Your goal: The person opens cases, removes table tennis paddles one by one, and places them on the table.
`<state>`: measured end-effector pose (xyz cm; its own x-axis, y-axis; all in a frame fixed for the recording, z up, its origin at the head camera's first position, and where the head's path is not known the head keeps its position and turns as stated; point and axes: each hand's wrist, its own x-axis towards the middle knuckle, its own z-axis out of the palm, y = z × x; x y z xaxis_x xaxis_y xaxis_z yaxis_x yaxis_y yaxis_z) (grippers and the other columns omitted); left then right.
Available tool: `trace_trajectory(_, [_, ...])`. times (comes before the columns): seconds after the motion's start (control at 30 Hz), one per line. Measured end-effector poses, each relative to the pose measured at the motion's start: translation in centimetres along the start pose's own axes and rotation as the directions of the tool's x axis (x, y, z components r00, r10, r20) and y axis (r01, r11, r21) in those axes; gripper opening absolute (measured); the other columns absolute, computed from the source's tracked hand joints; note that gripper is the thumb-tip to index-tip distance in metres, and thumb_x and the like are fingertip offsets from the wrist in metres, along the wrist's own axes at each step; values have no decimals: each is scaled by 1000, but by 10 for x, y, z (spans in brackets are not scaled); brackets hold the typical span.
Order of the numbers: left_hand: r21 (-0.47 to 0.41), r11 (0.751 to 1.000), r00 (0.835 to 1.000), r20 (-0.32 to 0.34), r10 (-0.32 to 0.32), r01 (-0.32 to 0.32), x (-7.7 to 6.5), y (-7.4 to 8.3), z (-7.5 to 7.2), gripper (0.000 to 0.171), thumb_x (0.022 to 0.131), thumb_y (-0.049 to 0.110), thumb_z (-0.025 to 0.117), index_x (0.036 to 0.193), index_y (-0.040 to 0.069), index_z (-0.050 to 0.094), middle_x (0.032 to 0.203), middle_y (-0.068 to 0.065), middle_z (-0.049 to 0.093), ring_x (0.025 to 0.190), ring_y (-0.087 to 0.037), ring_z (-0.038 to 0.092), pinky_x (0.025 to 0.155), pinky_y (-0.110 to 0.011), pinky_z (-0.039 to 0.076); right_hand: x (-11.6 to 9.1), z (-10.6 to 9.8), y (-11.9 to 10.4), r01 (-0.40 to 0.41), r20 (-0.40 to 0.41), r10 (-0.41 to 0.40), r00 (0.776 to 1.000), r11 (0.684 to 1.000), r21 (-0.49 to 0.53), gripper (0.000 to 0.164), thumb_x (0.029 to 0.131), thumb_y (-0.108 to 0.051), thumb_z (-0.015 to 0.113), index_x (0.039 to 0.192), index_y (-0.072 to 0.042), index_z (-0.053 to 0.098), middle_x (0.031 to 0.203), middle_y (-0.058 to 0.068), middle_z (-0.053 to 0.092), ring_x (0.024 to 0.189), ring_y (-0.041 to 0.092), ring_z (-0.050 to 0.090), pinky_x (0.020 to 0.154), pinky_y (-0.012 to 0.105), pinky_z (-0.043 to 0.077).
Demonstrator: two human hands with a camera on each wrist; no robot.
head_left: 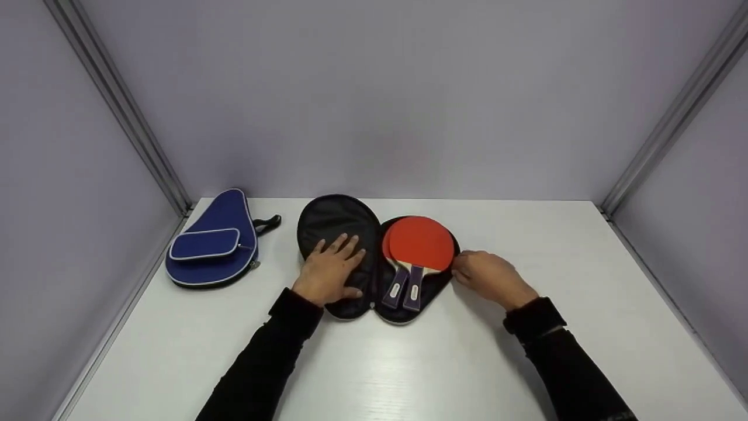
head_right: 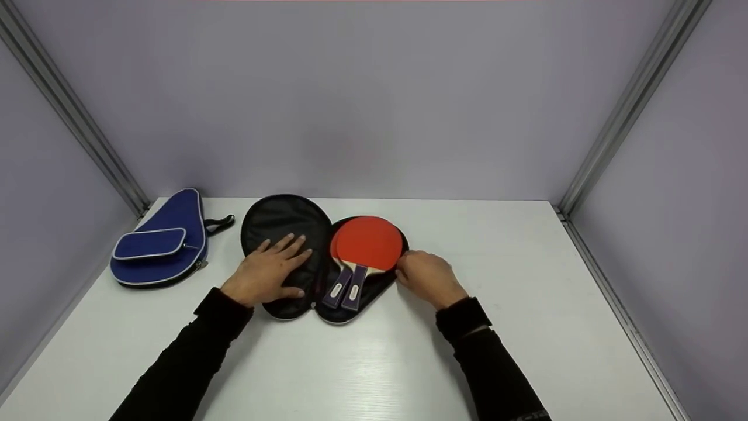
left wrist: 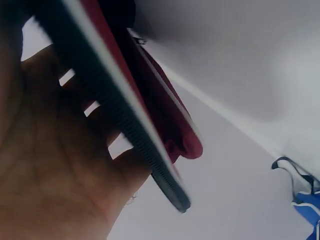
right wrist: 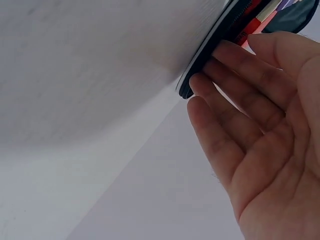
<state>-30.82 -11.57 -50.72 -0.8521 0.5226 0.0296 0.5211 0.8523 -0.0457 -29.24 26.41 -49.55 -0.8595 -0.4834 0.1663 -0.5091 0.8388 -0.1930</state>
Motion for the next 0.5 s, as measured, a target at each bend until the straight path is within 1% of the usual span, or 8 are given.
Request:
trace_trajectory(0.13, [-91,996,1000,-1,20,-20,1,-8,6,101,99,66,88,180,18,50,194,-14,36,182,-43,32,139,-76,40,0,0,-2,0,-56,-2,998,999,-45,11,106,-5,79,97,-9,85,91,3,82,82,20,78,74,43,70])
trace_trajectory(0.2, [-127,992,999,36,13,-9,-4,-7,-4,103,100,64,88,182,19,46,196,-14,30,183,-45,27,141,-77,37,-1,-1,-5,12,-94,-19,995,997,-73,6,103,-4,83,99,-8,86,93,5,84,81,21,79,72,43,70])
trace_trajectory(0.23, [-153,988,998,65,1,9,-7,-3,-14,101,101,59,90,182,17,46,196,-16,30,182,-49,27,140,-79,37,0,-1,-7,13,-106,-22,994,997,-82,5,102,-4,85,101,-8,86,94,5,84,81,21,79,72,43,70])
trace_trajectory(0.37, [-159,987,995,95,-6,21,-8,-5,-16,103,102,61,87,184,19,41,197,-15,25,183,-51,23,141,-78,36,1,-4,-16,62,-127,-77,989,991,-122,10,99,-5,90,105,-11,85,97,3,83,83,23,77,71,43,69])
trace_trajectory(0.43, [-164,986,996,93,-3,18,-9,-5,-17,104,102,61,87,184,17,42,197,-17,25,182,-53,24,139,-79,37,1,-5,-22,101,-122,-117,986,986,-131,15,98,-5,92,108,-12,85,100,2,83,86,23,77,73,42,69])
trace_trajectory(0.5, [-169,986,996,92,-2,17,-9,-4,-17,103,102,61,88,184,17,42,196,-18,26,182,-54,24,138,-80,38,1,-5,-27,150,-117,-166,979,979,-139,21,97,-5,94,114,-13,85,106,2,84,93,24,79,78,42,71])
